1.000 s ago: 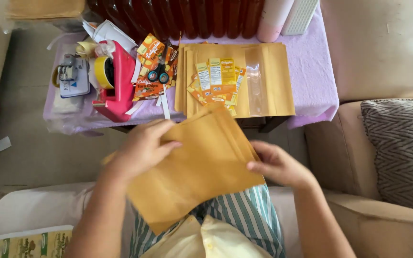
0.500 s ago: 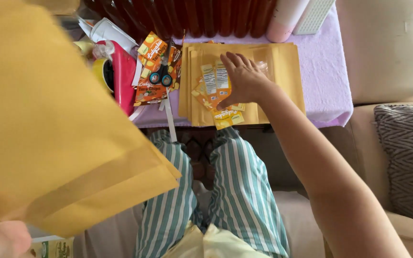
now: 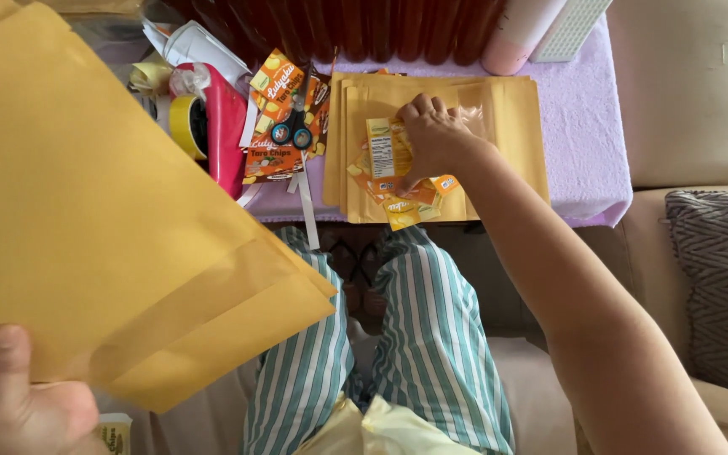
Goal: Labeling yellow padded envelopes with stickers and organizing them on a table.
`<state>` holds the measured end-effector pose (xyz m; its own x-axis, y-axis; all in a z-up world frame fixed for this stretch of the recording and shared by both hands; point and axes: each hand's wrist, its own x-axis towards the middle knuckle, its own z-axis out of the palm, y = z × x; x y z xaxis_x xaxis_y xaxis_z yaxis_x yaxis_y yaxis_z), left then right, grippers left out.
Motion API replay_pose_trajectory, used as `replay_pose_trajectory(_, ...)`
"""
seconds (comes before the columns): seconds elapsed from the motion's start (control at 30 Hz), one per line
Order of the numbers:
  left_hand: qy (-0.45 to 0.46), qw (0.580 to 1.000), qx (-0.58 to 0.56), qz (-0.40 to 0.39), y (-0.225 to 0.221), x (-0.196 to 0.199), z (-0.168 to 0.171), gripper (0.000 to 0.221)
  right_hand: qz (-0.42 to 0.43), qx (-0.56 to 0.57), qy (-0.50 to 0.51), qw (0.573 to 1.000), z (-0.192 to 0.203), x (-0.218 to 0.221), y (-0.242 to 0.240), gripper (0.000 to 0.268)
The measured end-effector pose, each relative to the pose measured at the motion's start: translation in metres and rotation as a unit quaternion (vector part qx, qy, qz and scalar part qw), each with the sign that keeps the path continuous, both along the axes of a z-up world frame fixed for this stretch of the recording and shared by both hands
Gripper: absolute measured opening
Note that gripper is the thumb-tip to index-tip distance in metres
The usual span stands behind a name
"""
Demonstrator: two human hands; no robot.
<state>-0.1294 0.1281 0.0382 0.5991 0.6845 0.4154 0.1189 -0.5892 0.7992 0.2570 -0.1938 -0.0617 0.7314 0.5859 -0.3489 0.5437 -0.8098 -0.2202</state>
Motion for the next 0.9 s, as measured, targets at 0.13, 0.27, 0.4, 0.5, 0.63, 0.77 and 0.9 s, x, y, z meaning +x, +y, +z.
replay_pose_trajectory(0.13, -0.106, 0.988, -0.107, -0.032, -0.023, 0.017, 0.005, 0.034, 0.009, 0.043, -0.001, 0.999, -0.002, 0.000, 0.000, 0.134)
replay_pose_trajectory(0.27, -0.161, 0.973, -0.156, -0.054, -0.026, 0.020, -0.003, 0.037, -0.003, 0.025, 0.020, 0.999, 0.002, -0.001, 0.000, 0.136)
replay_pose_trajectory(0.4, -0.146, 0.967, -0.210, -0.009, -0.030, 0.019, -0.007, 0.035, 0.018, 0.067, 0.028, 0.997, -0.004, 0.002, -0.004, 0.134)
replay_pose_trajectory(0.5, -0.159, 0.950, -0.267, -0.017, -0.031, 0.019, -0.015, 0.033, 0.023, 0.083, 0.022, 0.996, -0.005, 0.003, -0.005, 0.131)
replay_pose_trajectory(0.63, -0.137, 0.952, -0.274, -0.021, -0.036, 0.018, -0.020, 0.032, 0.033, 0.083, 0.029, 0.996, -0.004, -0.001, -0.011, 0.143)
replay_pose_trajectory(0.77, -0.152, 0.953, -0.262, -0.007, -0.037, 0.020, -0.022, 0.029, 0.101, 0.141, -0.045, 0.984, 0.002, -0.018, -0.024, 0.133)
replay_pose_trajectory(0.9, -0.154, 0.954, -0.256, -0.001, -0.034, 0.019, -0.022, 0.026, 0.134, -0.002, -0.056, 0.989, 0.018, -0.053, -0.026, 0.152)
